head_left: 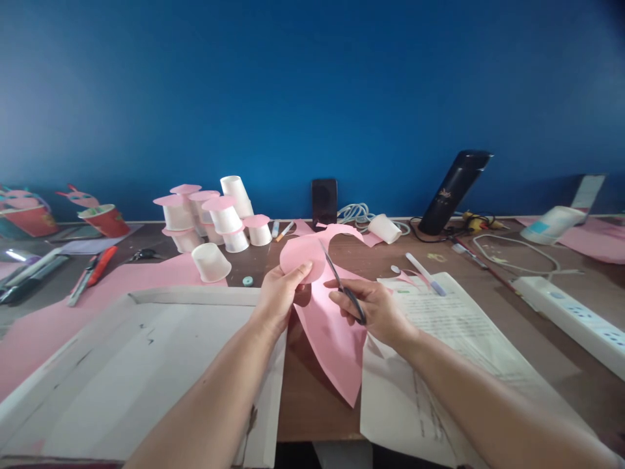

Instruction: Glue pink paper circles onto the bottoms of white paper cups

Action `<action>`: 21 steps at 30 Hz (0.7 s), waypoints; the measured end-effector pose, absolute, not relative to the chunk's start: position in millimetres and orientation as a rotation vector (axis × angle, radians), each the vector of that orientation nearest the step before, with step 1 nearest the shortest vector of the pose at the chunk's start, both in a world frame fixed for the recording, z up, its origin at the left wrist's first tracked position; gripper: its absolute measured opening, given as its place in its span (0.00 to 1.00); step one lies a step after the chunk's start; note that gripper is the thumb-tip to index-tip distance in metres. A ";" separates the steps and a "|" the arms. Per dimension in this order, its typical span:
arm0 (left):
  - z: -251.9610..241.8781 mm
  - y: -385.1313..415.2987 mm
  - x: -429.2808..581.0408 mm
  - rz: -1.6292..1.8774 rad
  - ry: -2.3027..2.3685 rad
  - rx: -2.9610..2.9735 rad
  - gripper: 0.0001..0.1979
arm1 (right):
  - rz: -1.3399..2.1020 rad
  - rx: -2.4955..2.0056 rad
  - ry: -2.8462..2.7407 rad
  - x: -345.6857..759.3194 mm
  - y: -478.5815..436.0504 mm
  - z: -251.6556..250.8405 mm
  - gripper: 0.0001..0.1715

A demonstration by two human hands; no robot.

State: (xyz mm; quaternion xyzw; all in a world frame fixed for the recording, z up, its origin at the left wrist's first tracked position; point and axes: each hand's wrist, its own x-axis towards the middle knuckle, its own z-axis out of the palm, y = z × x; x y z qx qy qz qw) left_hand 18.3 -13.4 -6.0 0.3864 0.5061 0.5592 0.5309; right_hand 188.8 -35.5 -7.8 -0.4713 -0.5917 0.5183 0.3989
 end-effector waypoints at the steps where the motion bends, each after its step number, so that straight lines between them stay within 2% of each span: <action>1: -6.0 -13.3 18.3 1.336 1.205 0.919 0.19 | 1.311 -1.195 -1.497 188.6 -35.6 -7.7 0.25; 21: -5.8 -12.4 22.5 1.445 1.090 0.803 0.19 | 1.316 -1.189 -1.481 186.1 -35.7 -8.3 0.28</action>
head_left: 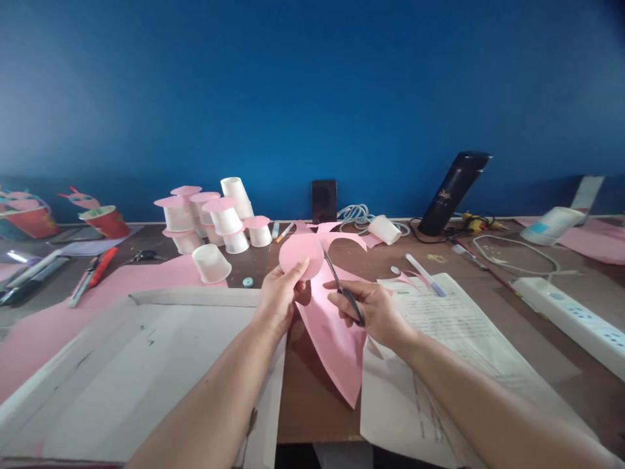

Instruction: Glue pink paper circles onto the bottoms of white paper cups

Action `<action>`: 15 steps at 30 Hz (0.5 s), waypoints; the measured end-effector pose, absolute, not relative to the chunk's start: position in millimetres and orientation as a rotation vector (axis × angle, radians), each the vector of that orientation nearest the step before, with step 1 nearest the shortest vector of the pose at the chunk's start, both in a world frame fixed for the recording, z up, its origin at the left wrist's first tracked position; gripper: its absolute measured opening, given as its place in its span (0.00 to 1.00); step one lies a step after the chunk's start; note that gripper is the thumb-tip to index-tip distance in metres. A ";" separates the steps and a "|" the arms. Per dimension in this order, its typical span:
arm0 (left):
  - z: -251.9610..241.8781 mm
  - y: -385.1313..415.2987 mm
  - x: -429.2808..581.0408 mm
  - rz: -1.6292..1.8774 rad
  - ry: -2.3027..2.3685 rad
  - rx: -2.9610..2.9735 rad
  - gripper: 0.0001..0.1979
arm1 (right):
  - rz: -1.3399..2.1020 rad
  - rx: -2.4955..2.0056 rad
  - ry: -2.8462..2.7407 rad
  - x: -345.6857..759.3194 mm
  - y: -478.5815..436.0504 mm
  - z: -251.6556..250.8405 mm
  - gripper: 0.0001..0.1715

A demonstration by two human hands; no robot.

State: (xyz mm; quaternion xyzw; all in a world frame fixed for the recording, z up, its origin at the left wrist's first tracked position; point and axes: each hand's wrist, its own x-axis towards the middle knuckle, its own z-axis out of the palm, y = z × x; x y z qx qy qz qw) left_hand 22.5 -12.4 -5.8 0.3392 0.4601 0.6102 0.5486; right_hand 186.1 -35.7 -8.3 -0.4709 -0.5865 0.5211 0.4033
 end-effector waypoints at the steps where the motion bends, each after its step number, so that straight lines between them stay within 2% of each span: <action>1: -6.2 -12.6 23.8 1.436 1.077 0.774 0.19 | 1.325 -1.190 -1.480 185.6 -35.7 -8.8 0.28; 7: -10.1 -10.6 24.5 1.383 1.115 0.698 0.22 | 1.382 -1.174 -1.492 183.8 -36.6 -10.5 0.30; 15: -12.4 -11.8 20.9 1.346 1.195 0.859 0.19 | 1.386 -1.195 -1.487 187.6 -33.0 -12.9 0.29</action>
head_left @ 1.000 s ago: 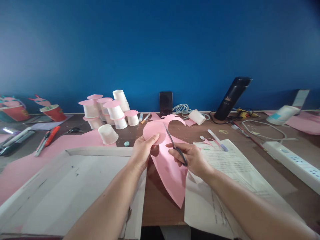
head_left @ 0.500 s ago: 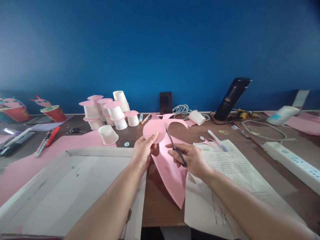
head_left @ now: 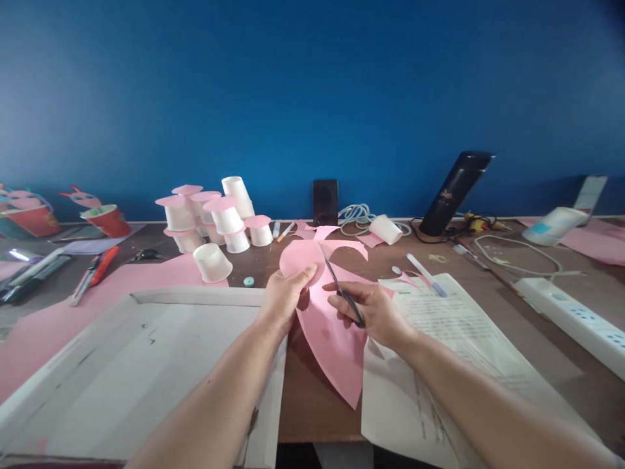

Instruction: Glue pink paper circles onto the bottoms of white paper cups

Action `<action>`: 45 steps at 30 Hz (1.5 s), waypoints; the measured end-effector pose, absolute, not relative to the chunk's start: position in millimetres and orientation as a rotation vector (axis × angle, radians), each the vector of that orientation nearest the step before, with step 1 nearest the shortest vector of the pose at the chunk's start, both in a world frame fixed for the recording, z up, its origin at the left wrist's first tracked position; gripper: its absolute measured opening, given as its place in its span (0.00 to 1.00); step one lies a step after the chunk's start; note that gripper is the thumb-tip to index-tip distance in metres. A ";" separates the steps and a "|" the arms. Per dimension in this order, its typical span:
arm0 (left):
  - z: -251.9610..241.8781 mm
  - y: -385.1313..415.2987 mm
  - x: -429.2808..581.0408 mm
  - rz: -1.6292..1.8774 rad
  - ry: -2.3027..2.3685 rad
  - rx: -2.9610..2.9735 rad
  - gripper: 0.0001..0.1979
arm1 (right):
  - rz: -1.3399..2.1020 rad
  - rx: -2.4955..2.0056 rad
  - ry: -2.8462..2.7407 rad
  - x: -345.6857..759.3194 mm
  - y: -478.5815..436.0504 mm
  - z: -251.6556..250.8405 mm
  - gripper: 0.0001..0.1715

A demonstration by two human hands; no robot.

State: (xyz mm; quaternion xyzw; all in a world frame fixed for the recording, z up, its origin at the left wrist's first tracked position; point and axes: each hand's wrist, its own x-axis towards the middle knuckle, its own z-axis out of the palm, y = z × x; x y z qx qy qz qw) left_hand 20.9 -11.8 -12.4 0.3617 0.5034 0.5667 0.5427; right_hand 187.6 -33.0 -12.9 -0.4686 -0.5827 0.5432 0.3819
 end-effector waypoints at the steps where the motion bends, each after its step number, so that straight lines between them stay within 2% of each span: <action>1: -12.6 -12.0 20.9 1.341 1.199 0.866 0.19 | 1.382 -1.198 -1.489 187.8 -32.8 -12.9 0.29; 26: -5.0 -13.1 18.4 1.275 1.276 0.901 0.23 | 1.368 -1.217 -1.475 186.7 -37.8 -1.1 0.32; 45: -5.8 -13.0 15.3 1.274 1.252 0.933 0.22 | 1.345 -1.190 -1.503 187.4 -36.9 -2.6 0.30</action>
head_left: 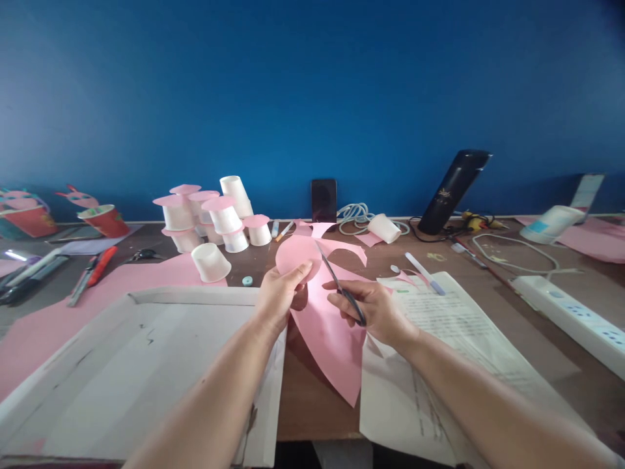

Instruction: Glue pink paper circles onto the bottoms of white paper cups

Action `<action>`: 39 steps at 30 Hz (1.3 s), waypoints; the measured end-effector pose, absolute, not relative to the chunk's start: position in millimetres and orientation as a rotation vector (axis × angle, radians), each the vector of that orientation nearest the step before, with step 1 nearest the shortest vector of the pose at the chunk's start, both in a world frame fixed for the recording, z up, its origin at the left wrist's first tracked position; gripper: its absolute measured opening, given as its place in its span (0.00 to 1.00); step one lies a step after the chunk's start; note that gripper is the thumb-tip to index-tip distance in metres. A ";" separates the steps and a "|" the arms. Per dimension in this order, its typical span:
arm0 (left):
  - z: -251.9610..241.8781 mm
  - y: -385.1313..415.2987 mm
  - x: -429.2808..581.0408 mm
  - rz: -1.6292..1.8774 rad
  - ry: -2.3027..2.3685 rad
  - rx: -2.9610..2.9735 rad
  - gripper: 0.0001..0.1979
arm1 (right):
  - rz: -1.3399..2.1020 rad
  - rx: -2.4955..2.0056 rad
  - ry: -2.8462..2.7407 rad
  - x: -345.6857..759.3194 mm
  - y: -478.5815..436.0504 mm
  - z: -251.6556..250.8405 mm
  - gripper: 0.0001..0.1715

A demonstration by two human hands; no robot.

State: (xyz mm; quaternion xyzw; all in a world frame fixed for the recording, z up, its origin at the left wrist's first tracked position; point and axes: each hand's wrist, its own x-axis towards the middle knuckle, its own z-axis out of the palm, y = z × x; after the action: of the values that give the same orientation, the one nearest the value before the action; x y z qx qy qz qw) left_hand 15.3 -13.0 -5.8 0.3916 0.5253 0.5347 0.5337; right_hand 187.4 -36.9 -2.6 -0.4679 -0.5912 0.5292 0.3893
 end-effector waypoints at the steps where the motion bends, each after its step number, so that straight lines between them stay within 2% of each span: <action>1: -5.3 -12.9 15.3 1.277 1.257 0.931 0.22 | 1.347 -1.187 -1.502 187.4 -36.9 -2.8 0.30; 39: -11.0 -11.5 16.7 1.254 1.171 0.965 0.22 | 1.358 -1.210 -1.518 188.2 -34.1 -7.5 0.30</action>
State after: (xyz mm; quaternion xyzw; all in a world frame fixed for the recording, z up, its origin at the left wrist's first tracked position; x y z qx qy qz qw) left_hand 16.7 -11.5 -11.0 0.4084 0.4956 0.5303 0.5535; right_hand 188.2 -34.1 -7.5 -0.4732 -0.5936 0.5309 0.3767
